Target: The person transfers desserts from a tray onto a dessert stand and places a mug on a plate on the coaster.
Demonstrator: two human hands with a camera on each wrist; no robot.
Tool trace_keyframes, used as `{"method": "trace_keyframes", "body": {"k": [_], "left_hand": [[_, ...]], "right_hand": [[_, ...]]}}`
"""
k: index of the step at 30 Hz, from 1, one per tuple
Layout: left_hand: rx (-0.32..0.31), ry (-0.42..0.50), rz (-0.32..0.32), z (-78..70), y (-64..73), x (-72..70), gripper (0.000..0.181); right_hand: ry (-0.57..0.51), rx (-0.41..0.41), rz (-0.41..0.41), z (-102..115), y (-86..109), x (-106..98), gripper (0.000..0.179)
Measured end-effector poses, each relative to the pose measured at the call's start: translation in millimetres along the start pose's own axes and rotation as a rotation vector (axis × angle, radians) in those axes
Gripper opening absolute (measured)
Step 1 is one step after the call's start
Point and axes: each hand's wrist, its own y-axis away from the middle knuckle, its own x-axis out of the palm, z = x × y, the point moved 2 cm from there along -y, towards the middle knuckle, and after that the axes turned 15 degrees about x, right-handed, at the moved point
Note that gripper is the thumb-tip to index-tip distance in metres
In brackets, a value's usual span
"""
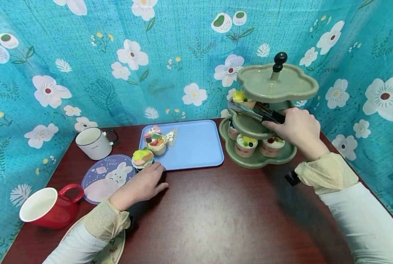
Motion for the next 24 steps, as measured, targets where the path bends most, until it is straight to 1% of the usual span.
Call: {"method": "trace_keyframes", "body": {"k": [8,13,20,24], "left_hand": [[0.004,-0.006,-0.014,-0.2,0.5,1.0,0.036],[0.001,-0.005,-0.011,-0.6,0.4,0.5,0.036],[-0.003,0.000,-0.008,-0.8,-0.2,-0.2,0.036],[-0.003,0.000,-0.008,-0.9,-0.3,-0.3,0.036]], "right_hand": [[0.004,-0.006,-0.013,-2,7.4,-1,0.074],[-0.004,-0.010,-0.020,-6,13.7,-3,0.071],[-0.003,0.008,0.005,-12,19.4,-5,0.079],[-0.005,0.010,-0.002,-15,22.0,-7,0.077]]}}
